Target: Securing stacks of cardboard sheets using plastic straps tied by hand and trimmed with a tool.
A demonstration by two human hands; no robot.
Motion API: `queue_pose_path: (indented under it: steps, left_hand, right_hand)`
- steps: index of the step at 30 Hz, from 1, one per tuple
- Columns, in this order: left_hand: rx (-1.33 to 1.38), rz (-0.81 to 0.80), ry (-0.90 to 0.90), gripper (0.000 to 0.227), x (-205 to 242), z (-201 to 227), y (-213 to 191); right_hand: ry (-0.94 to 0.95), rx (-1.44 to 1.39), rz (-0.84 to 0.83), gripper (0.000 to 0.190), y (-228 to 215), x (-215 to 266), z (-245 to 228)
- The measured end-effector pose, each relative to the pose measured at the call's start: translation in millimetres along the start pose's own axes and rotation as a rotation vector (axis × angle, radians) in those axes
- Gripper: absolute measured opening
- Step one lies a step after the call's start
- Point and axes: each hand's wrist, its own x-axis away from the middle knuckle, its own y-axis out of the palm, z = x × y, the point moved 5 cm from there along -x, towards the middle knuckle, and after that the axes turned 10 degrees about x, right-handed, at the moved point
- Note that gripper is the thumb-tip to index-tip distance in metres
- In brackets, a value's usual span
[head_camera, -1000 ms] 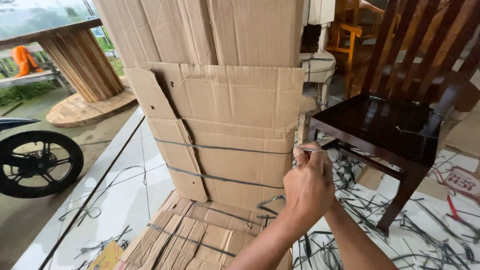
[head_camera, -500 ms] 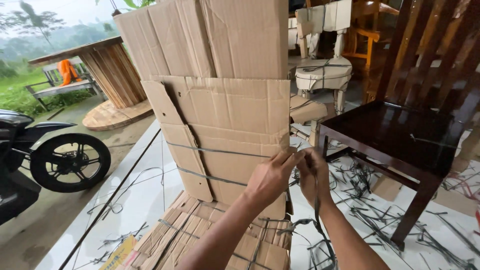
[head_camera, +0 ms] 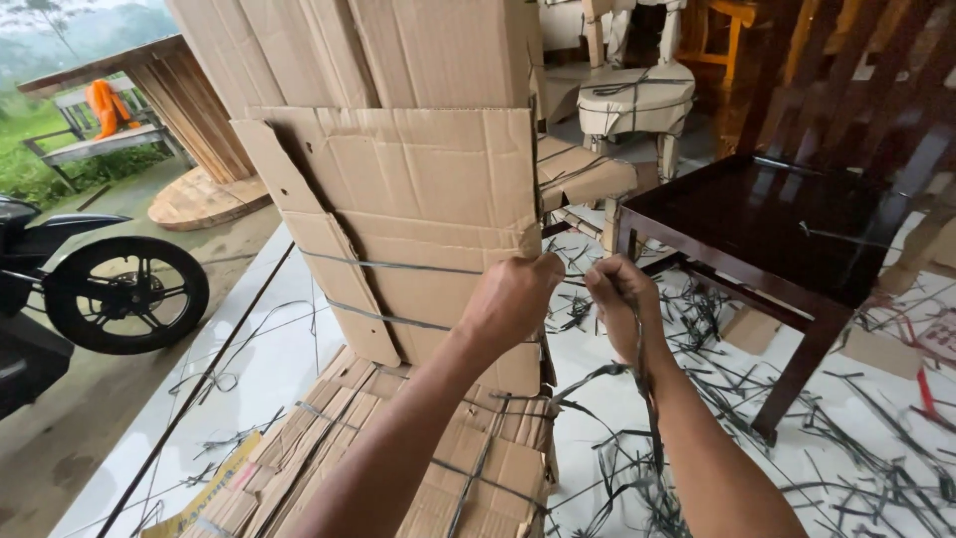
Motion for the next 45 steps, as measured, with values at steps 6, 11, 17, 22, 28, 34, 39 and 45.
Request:
queue_pose_path:
  steps: [6,11,17,22,28,34,39,45]
  left_hand:
    - [0.041,-0.087,-0.112,0.009,1.7,-12.1,13.5]
    - [0.118,-0.084,-0.198,0.008,-2.0,-17.1,20.4]
    - [0.174,-0.083,-0.257,0.009,-2.4,-4.3,2.2]
    - [0.222,-0.102,-0.271,0.008,-5.6,-13.2,6.4]
    - [0.299,-0.052,-0.323,0.014,-5.1,-9.2,-7.4]
    - [0.281,-0.052,-0.289,0.011,-2.0,-18.5,2.3]
    - [0.384,0.005,-0.277,0.012,8.5,-7.4,-7.8]
    - [0.409,0.156,-0.115,0.013,25.9,11.5,-32.8]
  right_hand:
    - [0.283,0.323,-0.028,0.026,-48.9,12.5,10.3]
    - [0.093,0.520,0.518,0.021,-69.5,75.6,-47.8]
    - [0.384,0.092,0.092,0.032,27.6,80.9,-63.4]
    - [0.401,-0.232,0.337,0.021,43.6,40.4,-27.5]
    - [0.186,-0.060,0.464,0.012,51.3,45.1,-28.3]
    - [-0.324,0.411,0.514,0.003,50.0,60.9,-66.1]
    - [-0.110,0.154,0.458,0.011,53.2,41.7,-47.4]
    - [0.122,-0.018,0.527,0.004,56.1,26.2,-37.0]
